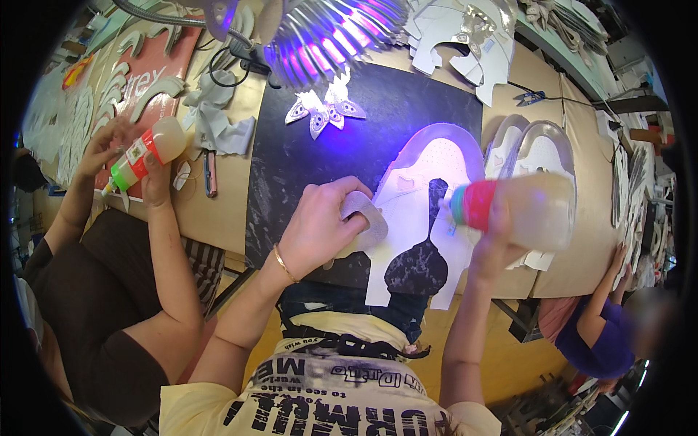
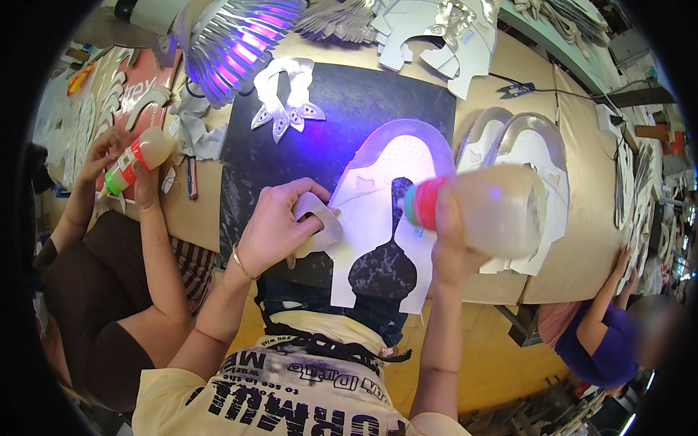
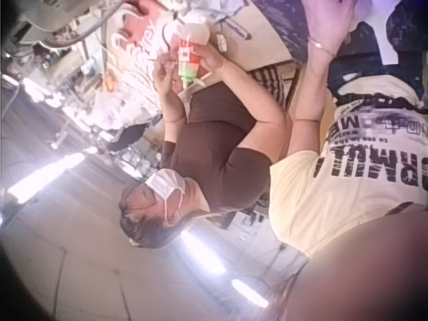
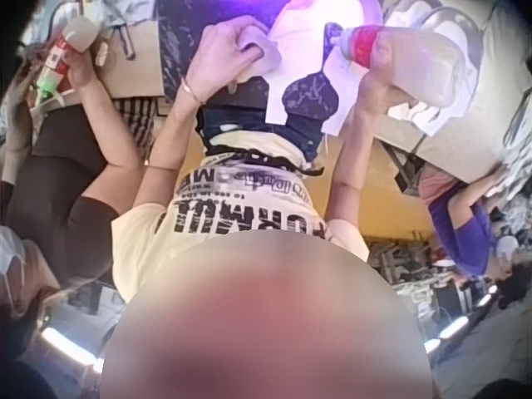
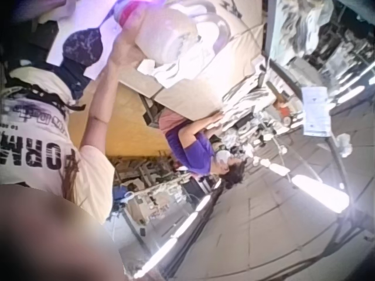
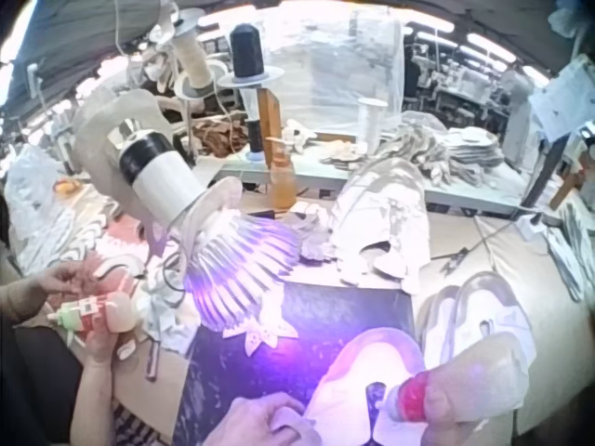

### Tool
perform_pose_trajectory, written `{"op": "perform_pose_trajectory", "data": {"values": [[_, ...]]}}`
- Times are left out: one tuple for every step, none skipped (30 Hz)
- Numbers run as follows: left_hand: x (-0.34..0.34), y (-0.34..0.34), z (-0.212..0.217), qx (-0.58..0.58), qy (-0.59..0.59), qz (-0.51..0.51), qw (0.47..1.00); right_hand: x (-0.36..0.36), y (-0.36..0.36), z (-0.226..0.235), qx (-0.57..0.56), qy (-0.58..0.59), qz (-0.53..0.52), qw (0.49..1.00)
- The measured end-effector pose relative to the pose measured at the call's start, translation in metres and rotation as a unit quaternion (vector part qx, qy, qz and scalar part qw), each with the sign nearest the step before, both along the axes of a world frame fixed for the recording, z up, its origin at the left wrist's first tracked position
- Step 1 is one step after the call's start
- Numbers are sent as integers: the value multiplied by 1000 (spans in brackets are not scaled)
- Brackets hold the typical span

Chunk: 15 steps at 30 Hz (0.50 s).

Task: The person assembles a decorative item by applying glue to a white cutout and attaching small pieces. They use a hammer to tap the pieces into place and repeat the process with additional cutouts.

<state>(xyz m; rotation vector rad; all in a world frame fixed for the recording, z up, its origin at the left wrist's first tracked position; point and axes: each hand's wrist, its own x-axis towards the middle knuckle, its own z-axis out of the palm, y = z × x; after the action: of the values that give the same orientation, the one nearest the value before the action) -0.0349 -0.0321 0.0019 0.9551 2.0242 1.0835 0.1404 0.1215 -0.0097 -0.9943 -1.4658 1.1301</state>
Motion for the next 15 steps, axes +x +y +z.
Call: {"op": "perform_pose_trajectory", "data": {"values": [[1,0,0,5,-14,10,1000,-7,8,0,12,-18,-10,1000],[2,1,-1,-4,-35,22,999,-15,13,-1,32,-21,-4,999],[3,1,-1,14,-25,21,999,-22,17,-2,62,-24,9,998],[4,0,-1,17,-22,24,999,-28,19,-4,91,-28,23,995],[4,0,0,20,-19,28,999,-33,21,-5,92,-24,36,995],[5,0,0,19,-16,24,999,-37,22,-6,91,-20,49,994],[4,-1,0,18,-12,19,1000,-40,22,-6,91,-16,61,994],[4,-1,0,17,-9,14,1000,-42,22,-6,98,-15,66,993],[4,-1,0,14,-6,13,1000,-43,21,-6,105,-14,71,992],[4,0,0,13,-4,12,1000,-43,21,-6,114,-13,77,990],[4,0,0,11,-2,10,1000,-43,21,-5,129,-27,86,988],[4,0,0,10,-3,10,1000,-42,20,-5,145,-40,95,984],[4,0,1,9,-3,10,1000,-42,21,-4,160,-54,104,980],[4,0,1,8,-4,10,1000,-41,20,-3,152,-51,106,981],[4,0,1,12,-6,10,1000,-41,20,-3,143,-48,109,982]]}}
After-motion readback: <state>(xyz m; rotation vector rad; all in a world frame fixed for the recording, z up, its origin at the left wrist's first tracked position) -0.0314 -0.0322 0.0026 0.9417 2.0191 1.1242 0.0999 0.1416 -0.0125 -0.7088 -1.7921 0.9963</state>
